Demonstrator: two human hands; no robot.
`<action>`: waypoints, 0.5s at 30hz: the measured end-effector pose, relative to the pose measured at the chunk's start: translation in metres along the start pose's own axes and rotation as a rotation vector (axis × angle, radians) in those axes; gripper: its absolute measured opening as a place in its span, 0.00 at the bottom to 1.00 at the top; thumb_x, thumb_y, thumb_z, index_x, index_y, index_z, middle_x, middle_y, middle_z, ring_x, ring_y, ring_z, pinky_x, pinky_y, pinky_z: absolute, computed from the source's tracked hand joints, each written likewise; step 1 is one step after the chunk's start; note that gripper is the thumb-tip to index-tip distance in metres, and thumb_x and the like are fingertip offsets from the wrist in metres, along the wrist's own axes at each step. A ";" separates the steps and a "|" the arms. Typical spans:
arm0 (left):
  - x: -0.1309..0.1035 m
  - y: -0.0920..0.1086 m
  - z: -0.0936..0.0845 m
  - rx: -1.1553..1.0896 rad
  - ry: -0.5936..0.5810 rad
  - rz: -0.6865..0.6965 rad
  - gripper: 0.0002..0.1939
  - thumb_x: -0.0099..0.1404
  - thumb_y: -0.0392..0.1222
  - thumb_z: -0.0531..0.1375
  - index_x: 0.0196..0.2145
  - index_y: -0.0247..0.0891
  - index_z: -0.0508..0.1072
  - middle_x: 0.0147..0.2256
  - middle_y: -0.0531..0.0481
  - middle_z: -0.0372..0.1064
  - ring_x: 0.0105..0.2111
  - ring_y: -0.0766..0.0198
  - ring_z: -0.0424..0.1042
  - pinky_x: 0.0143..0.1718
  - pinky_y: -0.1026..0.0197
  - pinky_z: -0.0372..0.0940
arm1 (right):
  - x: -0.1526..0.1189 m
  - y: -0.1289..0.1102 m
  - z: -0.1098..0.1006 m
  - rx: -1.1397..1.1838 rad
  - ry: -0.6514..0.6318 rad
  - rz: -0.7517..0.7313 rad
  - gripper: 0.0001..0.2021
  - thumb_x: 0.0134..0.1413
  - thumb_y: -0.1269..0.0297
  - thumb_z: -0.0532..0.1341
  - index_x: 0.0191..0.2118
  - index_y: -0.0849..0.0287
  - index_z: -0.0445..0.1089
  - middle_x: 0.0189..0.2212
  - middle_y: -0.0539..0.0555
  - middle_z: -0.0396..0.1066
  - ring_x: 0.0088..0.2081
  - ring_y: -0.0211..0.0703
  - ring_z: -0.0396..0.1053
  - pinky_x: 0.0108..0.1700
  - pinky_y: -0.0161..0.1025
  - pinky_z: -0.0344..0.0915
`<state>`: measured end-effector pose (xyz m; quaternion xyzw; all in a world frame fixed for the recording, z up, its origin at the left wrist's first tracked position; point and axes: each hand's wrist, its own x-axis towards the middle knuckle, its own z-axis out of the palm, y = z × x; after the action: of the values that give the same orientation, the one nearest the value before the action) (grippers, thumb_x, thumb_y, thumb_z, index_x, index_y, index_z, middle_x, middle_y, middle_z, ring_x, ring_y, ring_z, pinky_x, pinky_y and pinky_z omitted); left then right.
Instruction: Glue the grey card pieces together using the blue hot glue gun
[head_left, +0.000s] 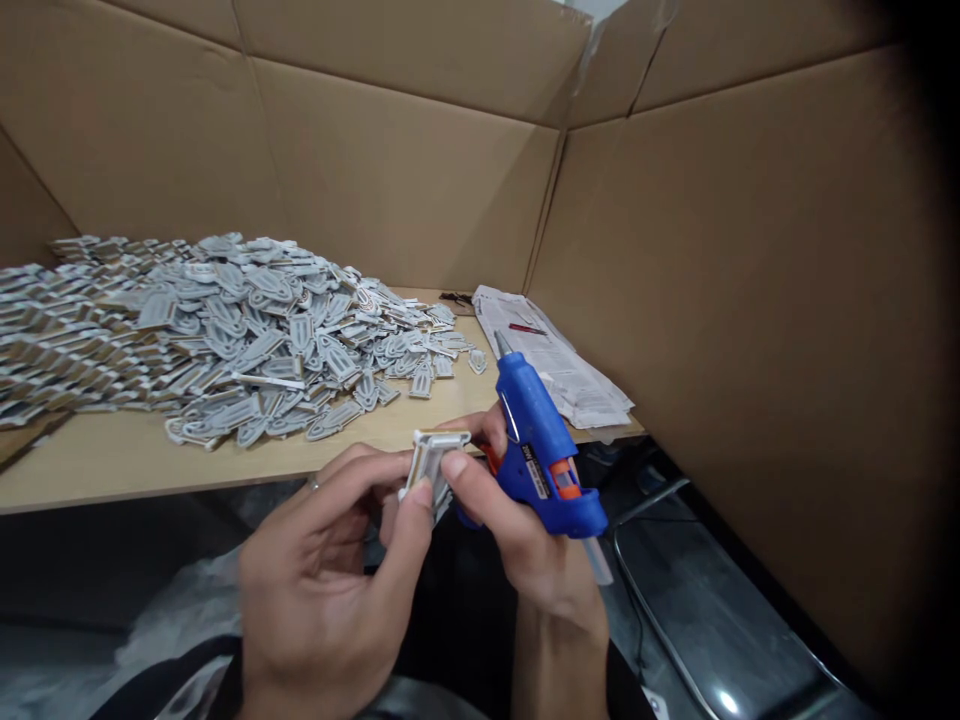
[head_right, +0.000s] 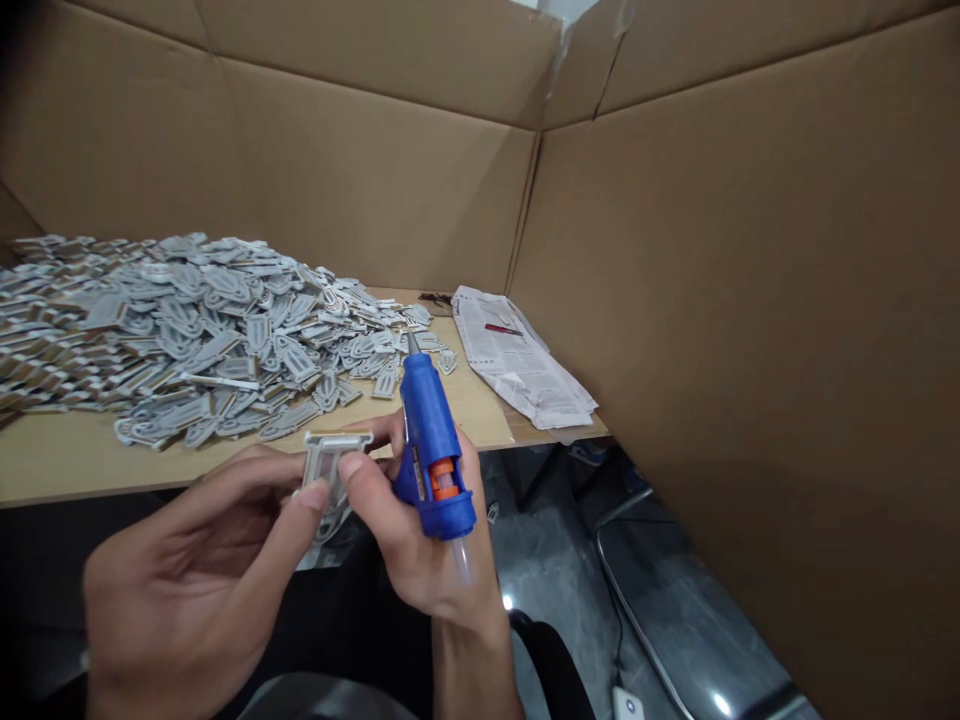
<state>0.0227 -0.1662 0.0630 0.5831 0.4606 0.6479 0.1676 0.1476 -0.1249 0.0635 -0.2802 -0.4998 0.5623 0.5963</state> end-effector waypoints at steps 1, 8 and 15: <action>0.000 0.000 0.000 0.003 0.001 0.003 0.08 0.65 0.30 0.65 0.40 0.42 0.78 0.35 0.53 0.74 0.33 0.66 0.75 0.35 0.69 0.71 | 0.000 0.000 0.000 0.001 -0.002 -0.001 0.16 0.55 0.59 0.72 0.38 0.55 0.63 0.31 0.49 0.67 0.27 0.38 0.60 0.29 0.36 0.58; -0.001 0.000 -0.002 0.012 0.010 0.009 0.07 0.65 0.31 0.65 0.39 0.41 0.78 0.35 0.53 0.75 0.33 0.66 0.75 0.35 0.68 0.71 | 0.001 -0.001 0.001 -0.043 0.019 -0.024 0.16 0.54 0.59 0.72 0.39 0.56 0.65 0.33 0.49 0.66 0.28 0.37 0.59 0.29 0.36 0.59; -0.004 -0.001 -0.002 0.034 0.042 0.010 0.08 0.64 0.31 0.65 0.40 0.42 0.79 0.35 0.53 0.75 0.33 0.66 0.75 0.36 0.68 0.71 | 0.002 0.001 0.003 -0.012 -0.001 -0.035 0.15 0.55 0.60 0.71 0.39 0.56 0.64 0.34 0.49 0.65 0.28 0.36 0.60 0.29 0.35 0.60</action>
<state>0.0213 -0.1698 0.0603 0.5743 0.4721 0.6530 0.1447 0.1439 -0.1236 0.0642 -0.2747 -0.5083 0.5490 0.6040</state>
